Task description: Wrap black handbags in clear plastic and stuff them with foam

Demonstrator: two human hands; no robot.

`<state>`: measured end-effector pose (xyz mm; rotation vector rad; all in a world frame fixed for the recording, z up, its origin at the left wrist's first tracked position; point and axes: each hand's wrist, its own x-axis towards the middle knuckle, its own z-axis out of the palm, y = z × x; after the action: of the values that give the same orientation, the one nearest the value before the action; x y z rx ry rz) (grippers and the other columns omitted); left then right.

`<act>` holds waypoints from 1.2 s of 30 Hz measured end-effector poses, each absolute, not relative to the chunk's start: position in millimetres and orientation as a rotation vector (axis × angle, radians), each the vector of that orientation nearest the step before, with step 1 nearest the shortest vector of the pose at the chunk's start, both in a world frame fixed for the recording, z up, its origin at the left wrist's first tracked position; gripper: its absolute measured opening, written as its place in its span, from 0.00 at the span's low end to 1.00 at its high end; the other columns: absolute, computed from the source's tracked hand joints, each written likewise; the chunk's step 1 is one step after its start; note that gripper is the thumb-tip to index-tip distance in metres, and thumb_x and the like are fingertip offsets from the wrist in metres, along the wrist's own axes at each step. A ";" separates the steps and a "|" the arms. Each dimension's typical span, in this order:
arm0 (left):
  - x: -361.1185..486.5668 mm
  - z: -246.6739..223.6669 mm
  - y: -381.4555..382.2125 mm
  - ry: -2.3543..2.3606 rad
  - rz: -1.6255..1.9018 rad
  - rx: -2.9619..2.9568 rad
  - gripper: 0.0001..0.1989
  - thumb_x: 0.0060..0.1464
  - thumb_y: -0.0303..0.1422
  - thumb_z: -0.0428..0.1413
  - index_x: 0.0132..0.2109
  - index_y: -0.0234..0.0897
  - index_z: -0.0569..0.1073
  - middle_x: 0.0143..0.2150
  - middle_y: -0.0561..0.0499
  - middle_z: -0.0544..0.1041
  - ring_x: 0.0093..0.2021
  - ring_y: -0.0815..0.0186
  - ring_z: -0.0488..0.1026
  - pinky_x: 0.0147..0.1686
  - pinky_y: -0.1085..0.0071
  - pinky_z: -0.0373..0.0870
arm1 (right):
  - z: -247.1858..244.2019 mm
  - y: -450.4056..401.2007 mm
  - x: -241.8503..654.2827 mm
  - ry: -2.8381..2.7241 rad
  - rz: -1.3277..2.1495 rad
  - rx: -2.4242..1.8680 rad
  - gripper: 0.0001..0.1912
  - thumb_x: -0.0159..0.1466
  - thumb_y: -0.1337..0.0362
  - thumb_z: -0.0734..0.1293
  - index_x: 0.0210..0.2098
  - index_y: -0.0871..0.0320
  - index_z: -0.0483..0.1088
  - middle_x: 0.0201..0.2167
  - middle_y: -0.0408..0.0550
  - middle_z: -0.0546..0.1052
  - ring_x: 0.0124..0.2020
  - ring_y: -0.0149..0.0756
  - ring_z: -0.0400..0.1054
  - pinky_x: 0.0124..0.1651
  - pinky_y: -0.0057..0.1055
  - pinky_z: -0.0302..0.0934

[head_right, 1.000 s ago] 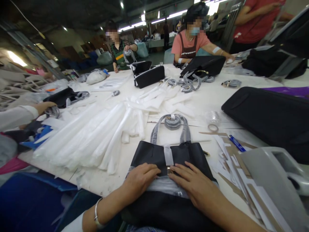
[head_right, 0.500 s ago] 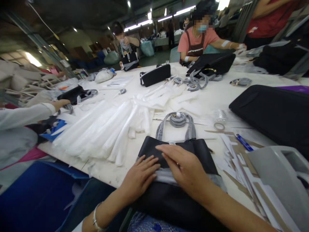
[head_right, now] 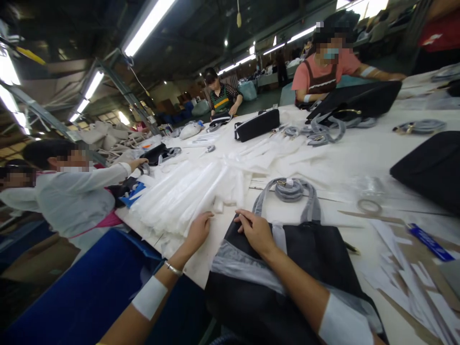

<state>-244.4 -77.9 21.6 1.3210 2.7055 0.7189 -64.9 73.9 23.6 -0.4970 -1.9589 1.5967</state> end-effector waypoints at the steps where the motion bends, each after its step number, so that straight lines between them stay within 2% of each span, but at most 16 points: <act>1: -250.4 18.7 -76.7 2.732 0.689 1.320 0.18 0.59 0.20 0.45 0.50 0.32 0.75 0.53 0.42 0.76 0.55 0.60 0.72 0.58 0.62 0.66 | 24.9 73.2 -63.2 -1.993 1.566 -0.477 0.17 0.68 0.59 0.59 0.49 0.58 0.73 0.35 0.47 0.81 0.27 0.33 0.74 0.41 0.34 0.67; 5: -262.2 18.9 -69.2 2.814 0.523 1.313 0.17 0.60 0.24 0.48 0.53 0.34 0.74 0.55 0.43 0.75 0.55 0.58 0.70 0.58 0.62 0.64 | 29.4 67.6 -60.2 -2.098 1.493 -0.329 0.17 0.68 0.60 0.58 0.51 0.55 0.73 0.35 0.44 0.81 0.28 0.34 0.74 0.42 0.33 0.66; 10: -273.5 19.4 -51.8 2.933 0.319 1.230 0.18 0.62 0.30 0.50 0.57 0.35 0.71 0.52 0.39 0.75 0.51 0.55 0.72 0.51 0.62 0.67 | 28.8 64.0 -59.0 -2.122 1.477 -0.266 0.17 0.68 0.62 0.58 0.51 0.55 0.74 0.36 0.44 0.81 0.27 0.33 0.73 0.41 0.32 0.66; 14: -285.4 16.2 -34.3 2.953 0.188 1.238 0.15 0.64 0.28 0.47 0.53 0.34 0.74 0.48 0.38 0.75 0.46 0.55 0.74 0.46 0.64 0.68 | 26.9 62.4 -58.2 -2.136 1.472 -0.236 0.17 0.68 0.62 0.58 0.50 0.55 0.74 0.36 0.45 0.81 0.27 0.33 0.73 0.39 0.31 0.66; 18: -293.9 19.1 -22.0 2.901 0.132 1.325 0.15 0.63 0.24 0.45 0.48 0.31 0.75 0.49 0.36 0.74 0.47 0.56 0.73 0.47 0.64 0.66 | 26.0 61.2 -57.5 -2.153 1.468 -0.221 0.17 0.68 0.62 0.58 0.49 0.55 0.75 0.35 0.45 0.81 0.27 0.34 0.73 0.38 0.32 0.66; 21: -297.5 26.0 -24.0 2.854 0.160 1.369 0.14 0.63 0.25 0.46 0.46 0.32 0.76 0.49 0.38 0.75 0.48 0.57 0.73 0.48 0.66 0.65 | 26.0 61.2 -57.4 -2.166 1.451 -0.216 0.17 0.68 0.61 0.58 0.48 0.55 0.75 0.34 0.45 0.80 0.27 0.34 0.73 0.39 0.32 0.66; 24: -298.9 31.5 -34.7 2.815 0.226 1.370 0.12 0.63 0.29 0.50 0.46 0.33 0.77 0.47 0.40 0.76 0.47 0.57 0.74 0.47 0.67 0.66 | 26.5 61.2 -57.6 -2.178 1.440 -0.209 0.17 0.68 0.61 0.58 0.48 0.54 0.75 0.34 0.45 0.81 0.27 0.34 0.73 0.38 0.32 0.66; 29: -295.8 28.7 -48.4 2.729 0.339 1.291 0.06 0.54 0.32 0.59 0.36 0.33 0.78 0.39 0.42 0.79 0.41 0.55 0.75 0.43 0.66 0.67 | 26.6 60.6 -57.3 -2.198 1.419 -0.186 0.17 0.68 0.63 0.58 0.49 0.54 0.75 0.34 0.45 0.81 0.28 0.34 0.73 0.39 0.33 0.66; 33: -291.4 34.4 -47.4 2.664 0.513 1.254 0.06 0.53 0.31 0.59 0.30 0.34 0.74 0.35 0.43 0.79 0.41 0.56 0.75 0.44 0.64 0.68 | 25.4 60.8 -56.3 -2.187 1.411 -0.168 0.16 0.68 0.63 0.59 0.49 0.54 0.75 0.35 0.46 0.81 0.27 0.35 0.73 0.38 0.33 0.66; 36: -286.7 59.0 -44.0 2.579 0.721 1.239 0.10 0.59 0.34 0.54 0.31 0.34 0.69 0.32 0.45 0.78 0.37 0.61 0.76 0.40 0.66 0.71 | 25.3 61.9 -56.6 -2.145 1.385 -0.204 0.16 0.68 0.61 0.59 0.49 0.54 0.75 0.34 0.46 0.81 0.30 0.36 0.74 0.42 0.35 0.67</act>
<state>-286.7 -44.0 59.0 1.2388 2.5785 0.7211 -56.6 61.9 25.3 -0.2036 -2.1455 1.3851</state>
